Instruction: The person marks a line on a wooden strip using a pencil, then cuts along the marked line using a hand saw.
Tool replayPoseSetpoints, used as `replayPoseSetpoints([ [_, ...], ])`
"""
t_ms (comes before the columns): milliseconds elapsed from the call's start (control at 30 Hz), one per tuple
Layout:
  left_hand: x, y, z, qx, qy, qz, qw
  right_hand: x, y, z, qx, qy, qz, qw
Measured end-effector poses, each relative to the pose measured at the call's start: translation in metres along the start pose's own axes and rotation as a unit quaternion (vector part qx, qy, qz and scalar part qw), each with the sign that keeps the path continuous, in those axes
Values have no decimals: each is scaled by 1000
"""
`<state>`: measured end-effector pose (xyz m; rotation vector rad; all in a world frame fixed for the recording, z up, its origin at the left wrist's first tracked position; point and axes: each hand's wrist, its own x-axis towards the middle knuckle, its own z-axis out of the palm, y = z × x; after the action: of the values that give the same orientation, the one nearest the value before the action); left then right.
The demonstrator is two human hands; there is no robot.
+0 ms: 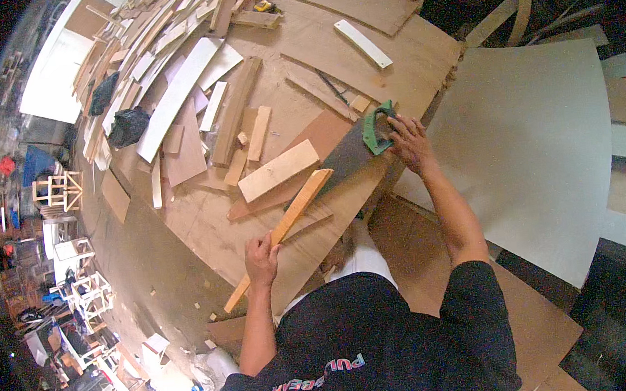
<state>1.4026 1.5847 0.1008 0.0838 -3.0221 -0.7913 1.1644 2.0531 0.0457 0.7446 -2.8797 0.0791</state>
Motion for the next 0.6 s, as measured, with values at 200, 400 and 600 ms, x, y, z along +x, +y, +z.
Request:
replayPoseSetpoints([
  [200, -10, -24, -26, -20, 30, 50, 998, -86, -45, -56, 85, 9, 97, 992],
  [400, -25, -60, -50, -60, 1, 115, 991, -214, -154, -94, 142, 55, 332, 931],
  [600, -58, -101, -27, -87, -97, 272, 953, -293, -341, -104, 261, 192, 547, 772],
])
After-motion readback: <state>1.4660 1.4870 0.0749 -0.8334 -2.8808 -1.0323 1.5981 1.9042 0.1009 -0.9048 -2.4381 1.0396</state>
